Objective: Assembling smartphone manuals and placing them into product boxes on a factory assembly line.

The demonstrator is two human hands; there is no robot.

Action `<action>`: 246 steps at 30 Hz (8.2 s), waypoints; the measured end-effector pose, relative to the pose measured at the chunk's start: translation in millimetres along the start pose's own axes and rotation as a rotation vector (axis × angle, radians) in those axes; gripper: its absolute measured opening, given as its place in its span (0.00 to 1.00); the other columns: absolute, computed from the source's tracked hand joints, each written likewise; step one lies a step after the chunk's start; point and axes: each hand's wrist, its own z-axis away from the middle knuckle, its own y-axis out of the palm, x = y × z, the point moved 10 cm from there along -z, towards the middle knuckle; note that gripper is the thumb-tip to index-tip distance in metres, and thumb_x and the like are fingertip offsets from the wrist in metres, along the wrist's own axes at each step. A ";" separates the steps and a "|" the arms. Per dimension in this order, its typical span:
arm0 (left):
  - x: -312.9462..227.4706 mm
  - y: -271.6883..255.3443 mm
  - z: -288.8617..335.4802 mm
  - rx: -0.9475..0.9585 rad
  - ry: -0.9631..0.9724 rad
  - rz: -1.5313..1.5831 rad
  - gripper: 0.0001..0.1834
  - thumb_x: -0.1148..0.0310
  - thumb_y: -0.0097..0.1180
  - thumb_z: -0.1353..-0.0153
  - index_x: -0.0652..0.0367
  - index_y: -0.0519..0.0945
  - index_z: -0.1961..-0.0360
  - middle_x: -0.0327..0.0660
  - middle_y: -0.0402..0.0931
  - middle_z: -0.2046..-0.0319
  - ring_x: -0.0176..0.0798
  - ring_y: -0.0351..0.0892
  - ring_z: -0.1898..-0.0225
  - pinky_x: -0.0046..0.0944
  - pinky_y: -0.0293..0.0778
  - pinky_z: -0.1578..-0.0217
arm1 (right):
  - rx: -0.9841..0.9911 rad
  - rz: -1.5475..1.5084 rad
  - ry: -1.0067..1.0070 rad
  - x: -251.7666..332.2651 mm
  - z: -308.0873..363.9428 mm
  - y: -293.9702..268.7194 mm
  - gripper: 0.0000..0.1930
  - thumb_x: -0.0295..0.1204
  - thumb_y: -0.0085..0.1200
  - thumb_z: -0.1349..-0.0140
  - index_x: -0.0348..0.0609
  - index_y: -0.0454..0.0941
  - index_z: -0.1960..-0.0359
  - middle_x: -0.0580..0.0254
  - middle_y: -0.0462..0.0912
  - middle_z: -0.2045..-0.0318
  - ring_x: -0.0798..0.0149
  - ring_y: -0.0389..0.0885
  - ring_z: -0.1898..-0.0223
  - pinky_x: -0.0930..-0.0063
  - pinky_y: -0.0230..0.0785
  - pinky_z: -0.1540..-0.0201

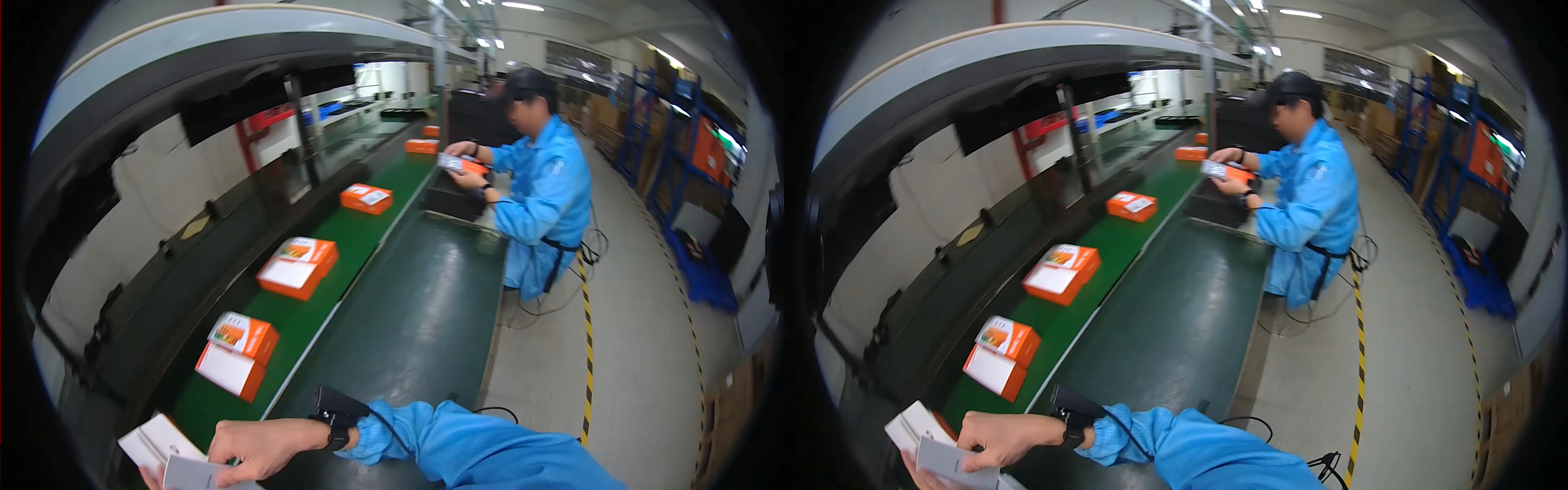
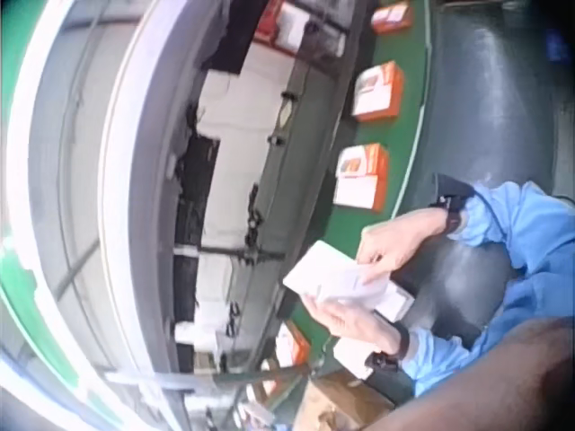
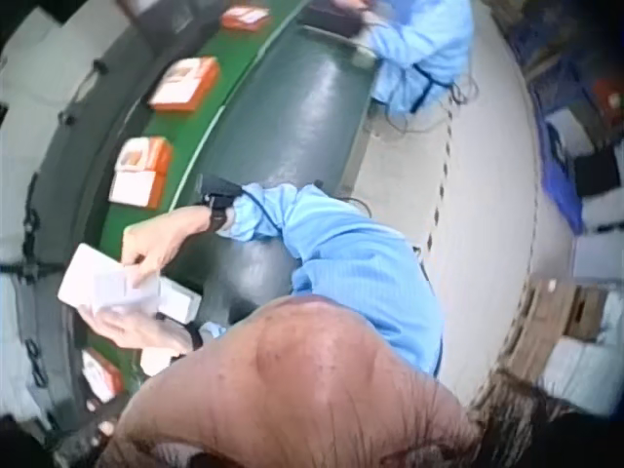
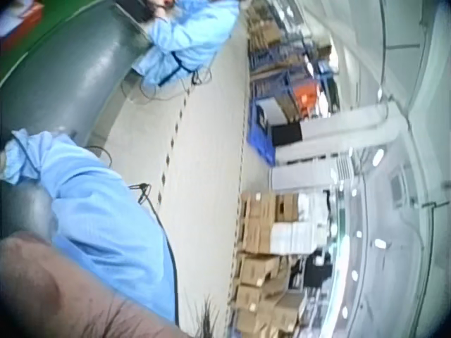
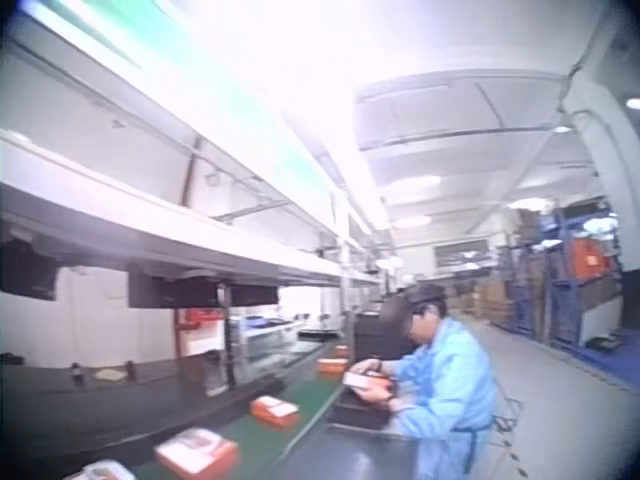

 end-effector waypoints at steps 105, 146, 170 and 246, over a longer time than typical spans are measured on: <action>213.3 -205.1 -14.6 -0.033 -0.504 0.721 0.59 0.56 0.73 0.34 0.54 0.51 0.09 0.54 0.66 0.19 0.55 0.70 0.19 0.59 0.73 0.22 | -0.262 0.422 0.000 51.4 -96.5 168.3 0.09 0.31 0.78 0.35 0.39 0.92 0.62 0.52 0.93 0.67 0.48 0.92 0.67 0.60 0.82 0.63; 191.6 -189.5 27.4 0.164 -0.371 -0.199 0.29 0.69 0.73 0.36 0.76 0.85 0.38 0.57 0.95 0.57 0.47 0.99 0.57 0.42 0.94 0.56 | -0.493 -0.614 0.158 -11.9 -72.8 229.5 0.32 0.29 0.78 0.30 0.33 0.73 0.30 0.44 0.94 0.48 0.60 0.95 0.48 0.65 0.88 0.48; 249.0 -262.5 24.1 0.125 -0.533 -0.033 0.26 0.61 0.74 0.22 0.69 0.80 0.36 0.45 0.93 0.54 0.34 0.91 0.53 0.36 0.87 0.51 | -0.903 -0.462 0.111 -93.6 -54.3 154.7 0.11 0.22 0.68 0.23 0.31 0.91 0.43 0.51 0.94 0.43 0.64 0.92 0.45 0.66 0.84 0.38; 314.8 -481.1 -5.0 0.119 -0.568 -0.234 0.17 0.64 0.76 0.26 0.72 0.90 0.55 0.47 0.92 0.68 0.29 0.86 0.69 0.33 0.78 0.65 | -0.073 0.400 0.087 19.3 -284.8 468.3 0.14 0.26 0.54 0.33 0.32 0.92 0.61 0.32 0.90 0.62 0.33 0.92 0.56 0.42 0.83 0.46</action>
